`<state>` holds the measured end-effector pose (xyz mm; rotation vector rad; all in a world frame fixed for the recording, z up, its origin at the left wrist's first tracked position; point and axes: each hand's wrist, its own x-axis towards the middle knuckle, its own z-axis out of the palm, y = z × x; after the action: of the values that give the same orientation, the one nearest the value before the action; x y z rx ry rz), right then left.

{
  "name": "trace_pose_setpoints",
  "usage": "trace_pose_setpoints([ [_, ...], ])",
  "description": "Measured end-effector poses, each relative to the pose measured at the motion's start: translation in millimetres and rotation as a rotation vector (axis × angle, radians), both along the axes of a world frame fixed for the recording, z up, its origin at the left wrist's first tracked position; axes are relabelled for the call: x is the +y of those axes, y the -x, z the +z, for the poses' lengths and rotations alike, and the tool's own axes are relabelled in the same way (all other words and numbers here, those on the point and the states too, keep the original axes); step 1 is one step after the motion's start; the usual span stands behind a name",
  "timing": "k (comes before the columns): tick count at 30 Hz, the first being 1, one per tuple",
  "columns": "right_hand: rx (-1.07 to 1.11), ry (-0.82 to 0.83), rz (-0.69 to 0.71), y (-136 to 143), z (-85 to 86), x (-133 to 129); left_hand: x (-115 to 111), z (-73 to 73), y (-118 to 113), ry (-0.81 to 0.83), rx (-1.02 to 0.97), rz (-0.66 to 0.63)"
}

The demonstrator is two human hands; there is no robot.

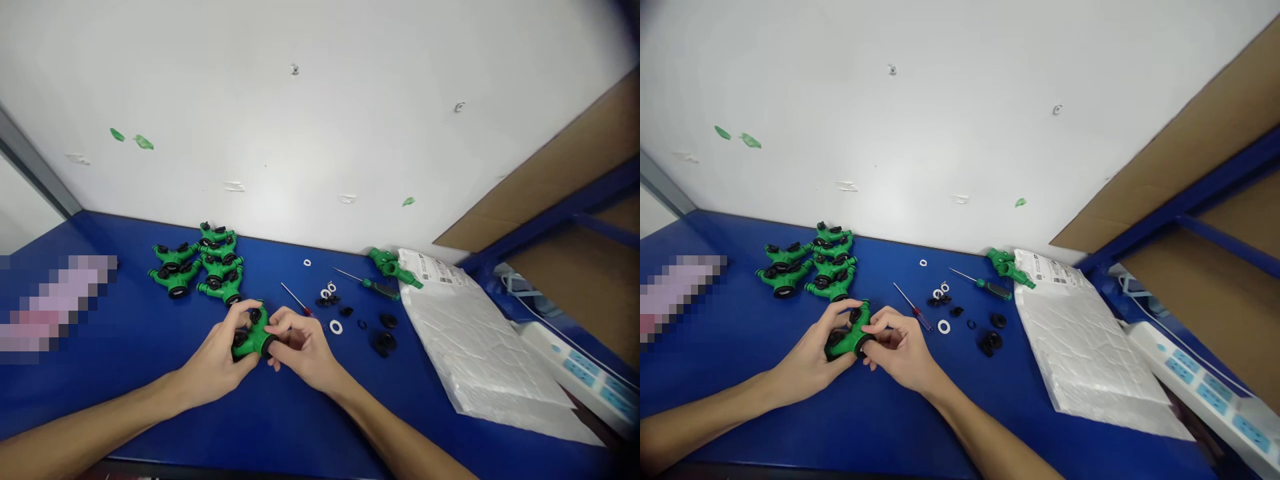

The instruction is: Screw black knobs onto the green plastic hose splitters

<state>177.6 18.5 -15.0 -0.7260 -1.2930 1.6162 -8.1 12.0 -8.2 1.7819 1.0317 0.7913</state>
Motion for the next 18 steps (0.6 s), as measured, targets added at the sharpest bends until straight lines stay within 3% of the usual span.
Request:
trace_pose_setpoints([
  [5,0.017,-0.008,0.052,-2.3,5.0,2.3,0.5,3.2,-0.8,0.035,-0.116,-0.032],
  [13,-0.073,-0.059,-0.076,0.8,4.2,0.6,0.7,4.3,-1.1,0.085,-0.123,0.007],
  [18,-0.054,-0.152,0.001,-7.6,14.7,1.5,3.4,5.6,0.7,0.31,-0.234,-0.016],
])
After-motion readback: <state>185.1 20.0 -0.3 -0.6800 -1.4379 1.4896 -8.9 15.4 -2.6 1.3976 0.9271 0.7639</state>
